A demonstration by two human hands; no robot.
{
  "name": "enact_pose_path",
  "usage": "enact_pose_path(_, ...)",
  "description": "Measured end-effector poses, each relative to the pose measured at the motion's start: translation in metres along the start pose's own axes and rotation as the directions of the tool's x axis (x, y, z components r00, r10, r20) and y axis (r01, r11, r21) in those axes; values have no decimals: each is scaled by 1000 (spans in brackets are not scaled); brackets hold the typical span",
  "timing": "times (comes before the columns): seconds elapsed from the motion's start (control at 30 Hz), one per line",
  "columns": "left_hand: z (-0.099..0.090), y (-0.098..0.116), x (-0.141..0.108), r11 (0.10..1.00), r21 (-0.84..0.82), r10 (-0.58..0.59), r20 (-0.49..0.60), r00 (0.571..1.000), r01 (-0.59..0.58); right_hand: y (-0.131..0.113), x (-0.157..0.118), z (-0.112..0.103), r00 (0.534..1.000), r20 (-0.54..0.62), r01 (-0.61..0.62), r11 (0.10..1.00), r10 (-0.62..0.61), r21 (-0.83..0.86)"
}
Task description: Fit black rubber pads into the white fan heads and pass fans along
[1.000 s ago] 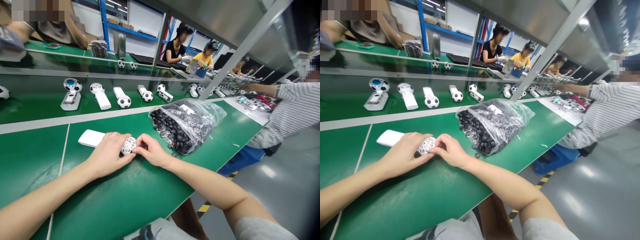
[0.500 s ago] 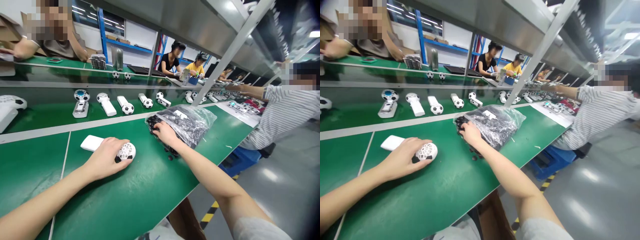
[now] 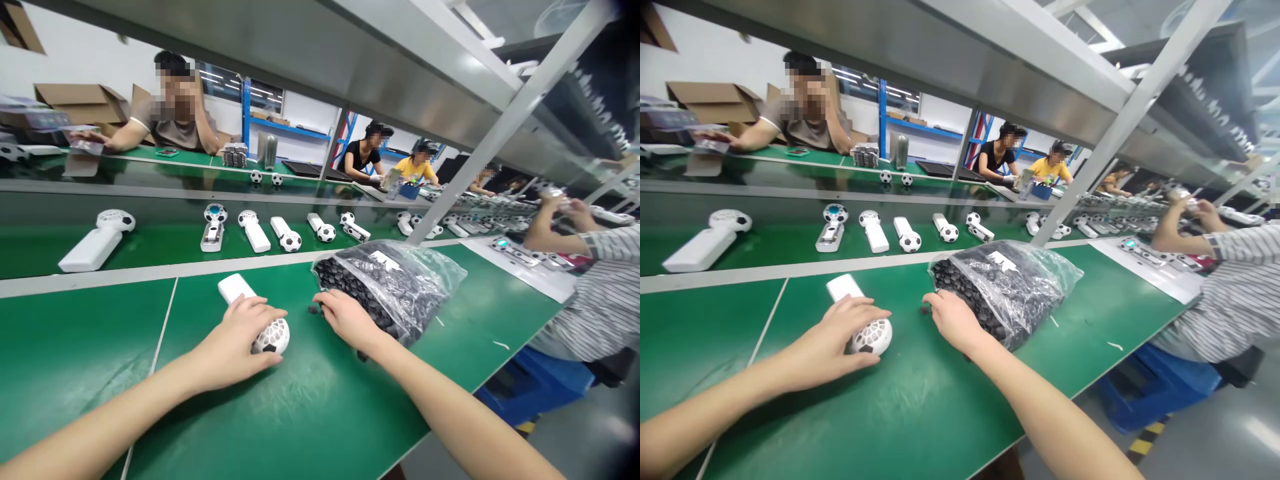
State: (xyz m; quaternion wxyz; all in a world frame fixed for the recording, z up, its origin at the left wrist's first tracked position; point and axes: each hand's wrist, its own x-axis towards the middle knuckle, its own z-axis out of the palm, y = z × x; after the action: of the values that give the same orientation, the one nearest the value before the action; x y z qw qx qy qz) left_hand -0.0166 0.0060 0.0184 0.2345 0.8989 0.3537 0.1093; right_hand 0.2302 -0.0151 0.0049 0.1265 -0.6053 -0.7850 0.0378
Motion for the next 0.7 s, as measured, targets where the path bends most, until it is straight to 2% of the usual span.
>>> enact_pose_path(0.13, -7, -6, -2, 991, -136, 23, 131, 991, -5, -7, -4, -2, 1000, 27, -12, 978, 6, 207)
enact_pose_path(0.27, 5, -1, -4, 978, -209, -2, 55, 998, 13, -19, -9, -6, 988, 152, -15, 963, -27, 268)
enact_pose_path(0.33, 9, -1, -4, 976, -216, 19, 34, 999, -11, -24, -11, -10, 986, 162, 3, 958, -52, 287)
enact_pose_path(0.43, 6, -6, -2, 978, -201, 74, 66, 995, -60, -32, -14, -16, 982, 149, 55, 937, -112, 345)
enact_pose_path(0.5, 3, -10, -2, 983, -176, 76, 84, 994, -60, -37, -15, -19, 977, 175, 32, 900, -119, 436)
enact_pose_path(0.57, 1, -12, -1, 986, -163, 59, 91, 994, -44, -42, -16, -20, 982, 148, 24, 857, -116, 514)
enact_pose_path(0.7, 2, -11, -1, 986, -161, 59, 85, 995, -45, -49, -15, -14, 992, -16, 113, 821, -125, 560)
